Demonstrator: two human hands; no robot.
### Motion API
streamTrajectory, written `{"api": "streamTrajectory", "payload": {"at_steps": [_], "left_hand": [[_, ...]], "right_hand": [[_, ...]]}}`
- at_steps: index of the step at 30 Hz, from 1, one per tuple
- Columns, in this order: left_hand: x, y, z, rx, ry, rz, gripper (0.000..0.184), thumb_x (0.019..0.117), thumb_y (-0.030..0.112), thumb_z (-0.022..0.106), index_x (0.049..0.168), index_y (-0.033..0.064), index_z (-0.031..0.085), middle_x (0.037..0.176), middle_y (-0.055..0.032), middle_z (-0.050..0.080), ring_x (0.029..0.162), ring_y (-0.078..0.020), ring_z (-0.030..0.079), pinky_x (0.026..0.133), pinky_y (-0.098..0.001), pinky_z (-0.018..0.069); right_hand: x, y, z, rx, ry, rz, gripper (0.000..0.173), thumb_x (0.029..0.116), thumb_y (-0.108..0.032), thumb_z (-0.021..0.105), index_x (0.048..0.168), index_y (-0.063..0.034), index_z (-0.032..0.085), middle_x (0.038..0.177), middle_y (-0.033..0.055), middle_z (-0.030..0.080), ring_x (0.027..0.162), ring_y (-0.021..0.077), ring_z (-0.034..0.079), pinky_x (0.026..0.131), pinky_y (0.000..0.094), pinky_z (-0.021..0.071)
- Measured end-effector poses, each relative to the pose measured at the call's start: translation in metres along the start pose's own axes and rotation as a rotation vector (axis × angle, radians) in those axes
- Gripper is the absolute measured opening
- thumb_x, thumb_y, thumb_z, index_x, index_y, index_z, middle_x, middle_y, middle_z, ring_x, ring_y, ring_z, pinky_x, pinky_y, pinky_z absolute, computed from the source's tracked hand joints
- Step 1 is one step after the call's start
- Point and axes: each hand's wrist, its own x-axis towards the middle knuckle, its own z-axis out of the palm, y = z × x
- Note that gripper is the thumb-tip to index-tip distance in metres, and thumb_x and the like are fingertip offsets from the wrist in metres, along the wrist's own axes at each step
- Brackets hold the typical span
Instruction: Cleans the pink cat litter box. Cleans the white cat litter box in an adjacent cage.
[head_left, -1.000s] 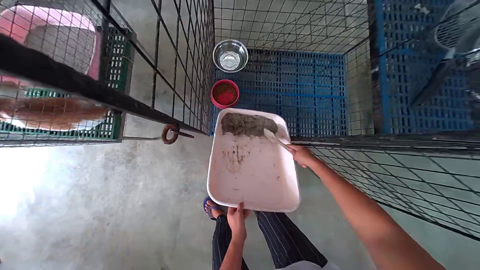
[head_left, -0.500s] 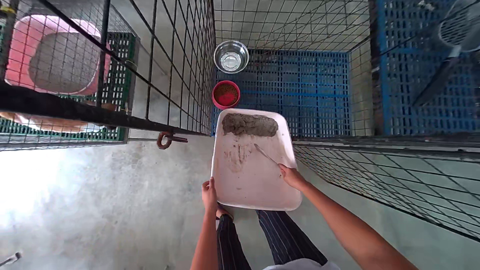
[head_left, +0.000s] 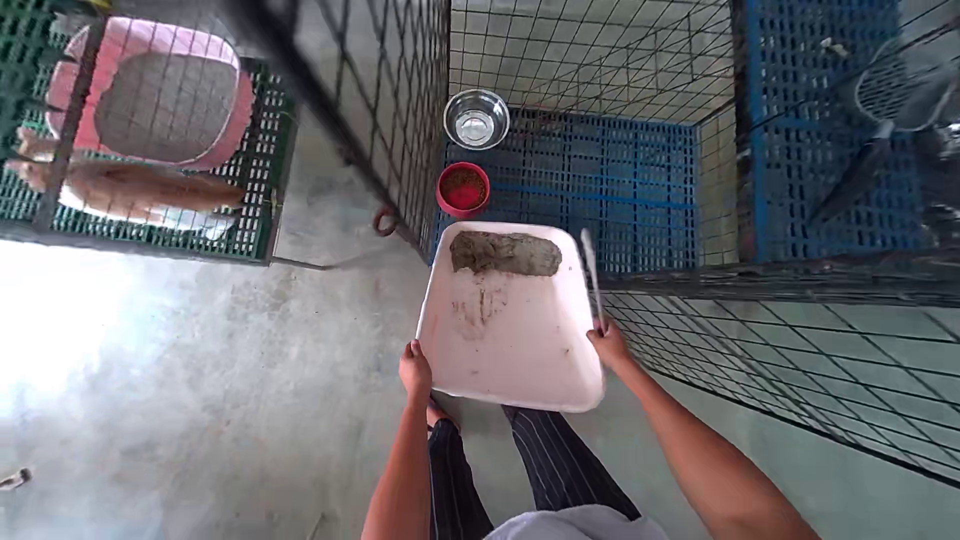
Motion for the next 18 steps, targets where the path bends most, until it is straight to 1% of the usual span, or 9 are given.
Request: {"api": "streamTrajectory", "payload": {"at_steps": [2, 4, 6, 9, 11, 13, 14, 17, 18], "left_hand": [[-0.010, -0.022, -0.011, -0.086, 0.005, -0.021, 0.048, 0.1138, 0.027, 0.035, 0.121, -0.0091, 0.064, 0.116, -0.0312, 0.066, 0.112, -0.0417, 0.063, 0.100, -0.0583, 0.0451], [-0.029, -0.061, -0.017, -0.145, -0.013, -0.047, 0.048, 0.1135, 0.027, 0.036, 0.119, -0.0104, 0.065, 0.113, -0.0318, 0.066, 0.109, -0.0421, 0.064, 0.098, -0.0585, 0.0468], [-0.058, -0.101, -0.024, -0.160, -0.042, -0.092, 0.050, 0.1135, 0.029, 0.036, 0.120, -0.0108, 0.065, 0.114, -0.0329, 0.066, 0.110, -0.0437, 0.064, 0.099, -0.0598, 0.0462], [-0.099, -0.154, -0.040, -0.106, -0.108, -0.187, 0.053, 0.1131, 0.034, 0.036, 0.122, -0.0095, 0.065, 0.117, -0.0339, 0.065, 0.114, -0.0458, 0.063, 0.102, -0.0617, 0.0449], [-0.115, -0.181, -0.053, -0.058, -0.159, -0.234, 0.051, 0.1127, 0.033, 0.038, 0.122, -0.0083, 0.066, 0.119, -0.0333, 0.065, 0.117, -0.0460, 0.062, 0.103, -0.0620, 0.0440], [-0.121, -0.205, -0.060, -0.015, -0.206, -0.260, 0.044, 0.1113, 0.029, 0.042, 0.122, -0.0059, 0.067, 0.121, -0.0314, 0.066, 0.119, -0.0450, 0.061, 0.103, -0.0617, 0.0441], [-0.122, -0.215, -0.063, -0.012, -0.222, -0.258, 0.040, 0.1104, 0.026, 0.044, 0.123, -0.0050, 0.067, 0.121, -0.0309, 0.066, 0.119, -0.0450, 0.061, 0.103, -0.0617, 0.0441], [-0.119, -0.237, -0.072, -0.027, -0.280, -0.227, 0.036, 0.1082, 0.016, 0.047, 0.139, 0.0000, 0.059, 0.129, -0.0311, 0.063, 0.124, -0.0471, 0.058, 0.105, -0.0624, 0.0434], [-0.116, -0.242, -0.073, -0.022, -0.294, -0.223, 0.036, 0.1083, 0.016, 0.046, 0.138, 0.0003, 0.060, 0.130, -0.0305, 0.062, 0.125, -0.0466, 0.058, 0.106, -0.0621, 0.0428]], "right_hand": [[-0.033, -0.009, -0.005, 0.039, 0.045, -0.070, 0.037, 0.0990, 0.001, 0.058, 0.134, 0.0120, 0.049, 0.118, 0.0307, 0.059, 0.106, 0.0362, 0.060, 0.095, 0.0490, 0.0485], [-0.071, -0.014, -0.009, 0.041, 0.058, -0.121, 0.038, 0.0968, 0.003, 0.059, 0.132, 0.0121, 0.049, 0.114, 0.0288, 0.059, 0.101, 0.0335, 0.059, 0.091, 0.0475, 0.0490], [-0.116, -0.013, -0.011, 0.036, 0.068, -0.120, 0.040, 0.0954, 0.004, 0.060, 0.133, 0.0128, 0.049, 0.114, 0.0294, 0.059, 0.100, 0.0334, 0.059, 0.090, 0.0479, 0.0497], [-0.181, -0.012, -0.006, 0.028, 0.079, -0.105, 0.036, 0.0934, 0.006, 0.062, 0.127, 0.0126, 0.051, 0.103, 0.0258, 0.059, 0.090, 0.0304, 0.058, 0.082, 0.0473, 0.0495], [-0.214, -0.011, 0.004, 0.013, 0.073, -0.096, 0.036, 0.0928, 0.007, 0.062, 0.126, 0.0127, 0.052, 0.099, 0.0237, 0.058, 0.086, 0.0290, 0.056, 0.079, 0.0464, 0.0484], [-0.236, -0.009, 0.013, -0.025, 0.070, -0.072, 0.035, 0.0918, 0.006, 0.064, 0.125, 0.0120, 0.053, 0.099, 0.0252, 0.060, 0.087, 0.0316, 0.058, 0.079, 0.0495, 0.0489], [-0.244, -0.008, 0.018, -0.037, 0.066, -0.053, 0.035, 0.0919, 0.006, 0.065, 0.125, 0.0114, 0.053, 0.100, 0.0259, 0.060, 0.088, 0.0325, 0.058, 0.080, 0.0505, 0.0487], [-0.258, 0.003, 0.035, -0.032, 0.074, -0.019, 0.035, 0.0918, 0.007, 0.065, 0.124, 0.0120, 0.054, 0.101, 0.0270, 0.059, 0.089, 0.0329, 0.057, 0.081, 0.0505, 0.0482], [-0.260, 0.007, 0.040, -0.022, 0.076, -0.008, 0.035, 0.0916, 0.007, 0.066, 0.124, 0.0121, 0.054, 0.101, 0.0272, 0.060, 0.090, 0.0331, 0.058, 0.081, 0.0508, 0.0484]]}}
